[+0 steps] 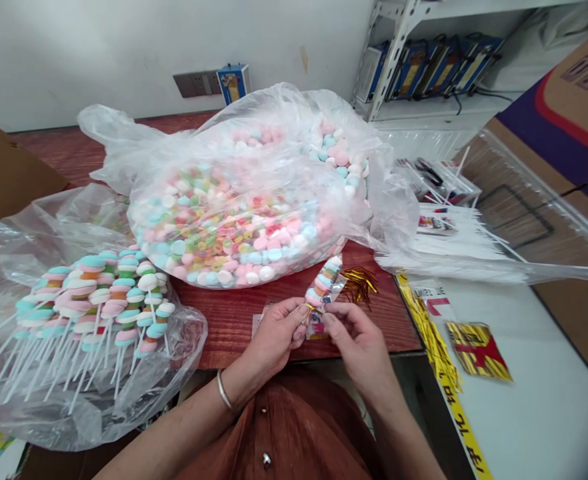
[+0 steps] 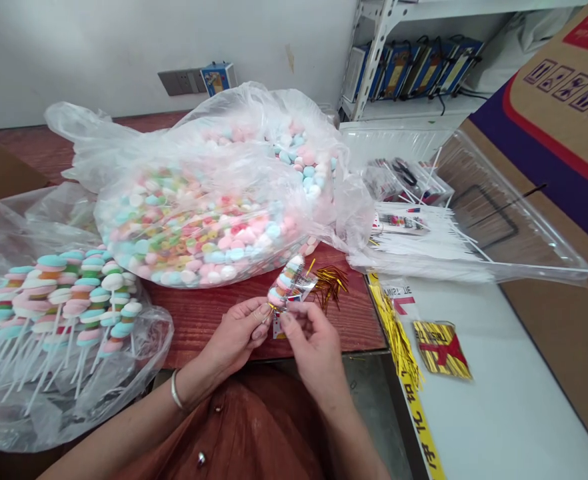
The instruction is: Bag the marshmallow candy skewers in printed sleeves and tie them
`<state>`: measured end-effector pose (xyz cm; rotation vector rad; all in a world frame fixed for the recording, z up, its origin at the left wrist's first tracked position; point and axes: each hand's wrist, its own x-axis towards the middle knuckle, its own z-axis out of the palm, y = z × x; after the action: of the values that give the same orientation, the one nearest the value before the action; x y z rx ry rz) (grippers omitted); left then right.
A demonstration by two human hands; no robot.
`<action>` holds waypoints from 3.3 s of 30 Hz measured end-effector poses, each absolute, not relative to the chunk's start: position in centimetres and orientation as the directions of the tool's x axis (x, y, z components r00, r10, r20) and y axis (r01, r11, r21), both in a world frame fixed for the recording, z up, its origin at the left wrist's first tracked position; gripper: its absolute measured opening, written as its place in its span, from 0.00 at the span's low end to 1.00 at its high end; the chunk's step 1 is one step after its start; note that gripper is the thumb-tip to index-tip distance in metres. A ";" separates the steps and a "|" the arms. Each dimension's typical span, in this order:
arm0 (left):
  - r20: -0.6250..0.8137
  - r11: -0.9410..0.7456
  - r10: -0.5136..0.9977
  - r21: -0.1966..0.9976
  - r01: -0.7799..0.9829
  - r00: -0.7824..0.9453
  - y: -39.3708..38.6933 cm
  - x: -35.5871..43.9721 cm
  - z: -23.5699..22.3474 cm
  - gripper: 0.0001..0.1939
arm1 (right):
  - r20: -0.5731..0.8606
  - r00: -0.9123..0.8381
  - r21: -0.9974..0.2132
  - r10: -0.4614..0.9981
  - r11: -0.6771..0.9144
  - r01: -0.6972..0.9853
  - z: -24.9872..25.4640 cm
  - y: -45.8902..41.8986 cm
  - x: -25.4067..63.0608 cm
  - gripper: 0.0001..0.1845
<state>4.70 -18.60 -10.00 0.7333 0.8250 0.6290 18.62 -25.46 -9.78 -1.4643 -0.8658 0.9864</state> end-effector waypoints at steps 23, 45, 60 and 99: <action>0.311 -0.535 0.829 0.680 0.502 0.464 -18.6 3.2 -10.8 0.10 | 0.214 0.549 -0.900 0.808 -0.055 0.433 -11.0 -24.2 14.4 0.12; 0.015 -0.094 0.770 0.991 0.090 0.638 -16.6 2.8 -9.5 0.09 | 0.229 0.355 -0.903 0.906 0.061 0.426 -10.2 -23.3 16.4 0.09; -0.343 0.585 0.757 0.735 -0.343 0.556 -18.2 4.2 -9.6 0.16 | -0.014 0.355 -0.999 0.935 -0.029 0.038 -8.6 -23.4 15.2 0.09; -0.327 0.601 0.733 0.723 -0.341 0.597 -18.7 4.3 -9.7 0.15 | -0.093 0.349 -0.984 0.933 -0.032 -0.177 -10.1 -23.0 14.5 0.11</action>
<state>4.34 -18.67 -9.73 0.6591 0.6656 0.6778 14.48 -22.98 -10.12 -1.2802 -0.7887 1.0578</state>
